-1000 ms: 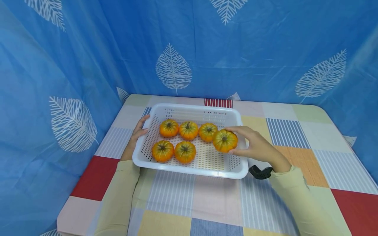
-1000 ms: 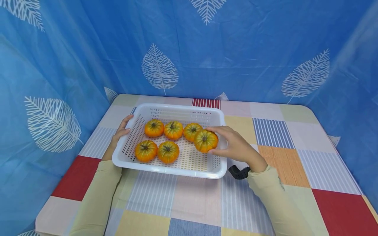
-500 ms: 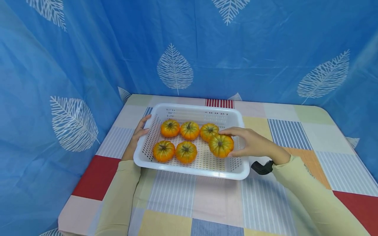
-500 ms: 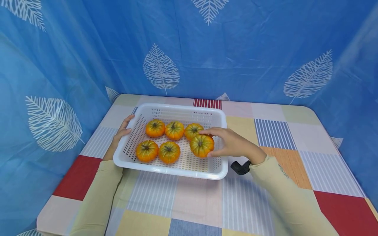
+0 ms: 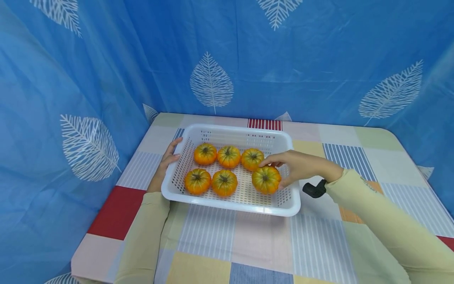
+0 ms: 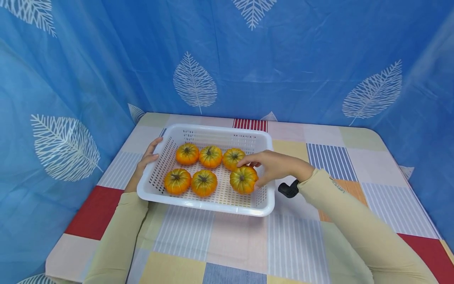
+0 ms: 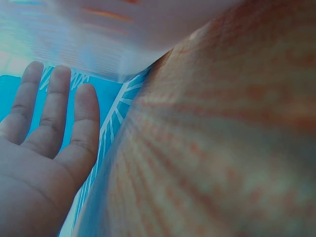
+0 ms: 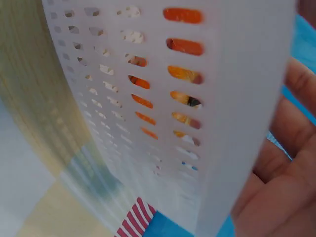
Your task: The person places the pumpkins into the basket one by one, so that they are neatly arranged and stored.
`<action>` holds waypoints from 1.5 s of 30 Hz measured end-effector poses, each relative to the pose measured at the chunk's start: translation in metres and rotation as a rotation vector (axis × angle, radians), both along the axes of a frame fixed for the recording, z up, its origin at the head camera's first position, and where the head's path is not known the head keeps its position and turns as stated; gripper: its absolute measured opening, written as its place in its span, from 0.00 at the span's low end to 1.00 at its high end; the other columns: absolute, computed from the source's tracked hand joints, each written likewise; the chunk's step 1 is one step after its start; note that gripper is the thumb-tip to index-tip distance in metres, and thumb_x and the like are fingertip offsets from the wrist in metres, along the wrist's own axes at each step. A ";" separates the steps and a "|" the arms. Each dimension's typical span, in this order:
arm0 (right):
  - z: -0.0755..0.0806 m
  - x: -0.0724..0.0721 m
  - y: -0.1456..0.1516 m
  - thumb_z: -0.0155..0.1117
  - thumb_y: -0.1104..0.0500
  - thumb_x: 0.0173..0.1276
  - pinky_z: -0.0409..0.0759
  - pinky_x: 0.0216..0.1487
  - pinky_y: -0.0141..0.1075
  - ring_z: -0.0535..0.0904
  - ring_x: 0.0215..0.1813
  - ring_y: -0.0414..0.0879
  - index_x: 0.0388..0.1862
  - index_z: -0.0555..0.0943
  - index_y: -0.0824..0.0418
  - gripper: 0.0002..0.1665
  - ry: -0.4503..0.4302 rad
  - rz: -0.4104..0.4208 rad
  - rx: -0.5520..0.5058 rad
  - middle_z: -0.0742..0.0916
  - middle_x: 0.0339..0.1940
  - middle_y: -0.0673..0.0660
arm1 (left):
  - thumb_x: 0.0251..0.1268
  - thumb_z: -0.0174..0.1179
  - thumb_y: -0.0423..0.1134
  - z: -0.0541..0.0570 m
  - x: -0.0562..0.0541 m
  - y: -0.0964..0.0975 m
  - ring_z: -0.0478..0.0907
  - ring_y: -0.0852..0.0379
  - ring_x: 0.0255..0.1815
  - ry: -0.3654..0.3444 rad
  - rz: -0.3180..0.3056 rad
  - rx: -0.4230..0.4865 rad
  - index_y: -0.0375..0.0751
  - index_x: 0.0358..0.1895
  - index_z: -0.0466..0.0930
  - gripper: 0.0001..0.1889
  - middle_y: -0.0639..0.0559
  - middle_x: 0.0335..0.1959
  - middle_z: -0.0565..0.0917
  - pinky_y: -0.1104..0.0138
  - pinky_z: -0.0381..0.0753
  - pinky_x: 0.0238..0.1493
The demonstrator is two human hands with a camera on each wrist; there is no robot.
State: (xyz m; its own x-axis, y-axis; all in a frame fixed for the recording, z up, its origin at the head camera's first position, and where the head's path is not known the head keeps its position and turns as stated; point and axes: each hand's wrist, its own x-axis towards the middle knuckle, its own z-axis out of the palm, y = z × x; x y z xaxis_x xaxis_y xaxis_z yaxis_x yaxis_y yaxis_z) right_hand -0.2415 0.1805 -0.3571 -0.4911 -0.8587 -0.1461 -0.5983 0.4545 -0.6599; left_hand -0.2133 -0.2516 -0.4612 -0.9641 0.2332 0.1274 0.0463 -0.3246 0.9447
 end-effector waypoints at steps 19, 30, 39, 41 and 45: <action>-0.004 -0.014 -0.017 0.83 0.66 0.61 0.77 0.70 0.60 0.81 0.68 0.65 0.74 0.77 0.69 0.43 -0.136 0.050 0.065 0.80 0.74 0.67 | 0.75 0.39 0.33 -0.002 0.002 0.001 0.50 0.36 0.81 -0.019 0.000 -0.003 0.70 0.75 0.63 0.32 0.37 0.89 0.42 0.28 0.41 0.80; -0.017 -0.012 -0.027 0.84 0.64 0.60 0.84 0.59 0.53 0.82 0.55 0.50 0.73 0.80 0.62 0.41 -0.039 0.066 0.088 0.85 0.67 0.60 | 0.73 0.40 0.33 -0.004 0.000 0.002 0.52 0.39 0.80 -0.031 0.010 0.015 0.70 0.74 0.64 0.32 0.39 0.89 0.44 0.30 0.41 0.81; -0.017 -0.013 -0.034 0.85 0.64 0.60 0.87 0.57 0.47 0.84 0.54 0.50 0.74 0.80 0.60 0.42 -0.047 0.055 0.156 0.85 0.65 0.60 | 0.74 0.41 0.34 -0.001 0.000 0.000 0.54 0.41 0.79 -0.009 -0.009 0.016 0.70 0.74 0.65 0.31 0.38 0.88 0.45 0.29 0.41 0.80; -0.018 -0.014 -0.036 0.85 0.64 0.60 0.87 0.57 0.46 0.84 0.54 0.50 0.74 0.80 0.59 0.42 -0.044 0.052 0.167 0.86 0.65 0.59 | 0.73 0.41 0.33 -0.001 -0.001 0.000 0.53 0.39 0.79 -0.009 -0.001 0.004 0.70 0.74 0.65 0.32 0.37 0.88 0.44 0.29 0.42 0.80; -0.019 -0.014 -0.038 0.84 0.65 0.60 0.87 0.56 0.45 0.85 0.54 0.50 0.73 0.80 0.60 0.41 -0.044 0.040 0.181 0.86 0.64 0.59 | 0.71 0.40 0.33 -0.001 -0.002 0.000 0.51 0.36 0.81 -0.003 0.011 -0.005 0.70 0.73 0.66 0.32 0.36 0.89 0.44 0.28 0.41 0.80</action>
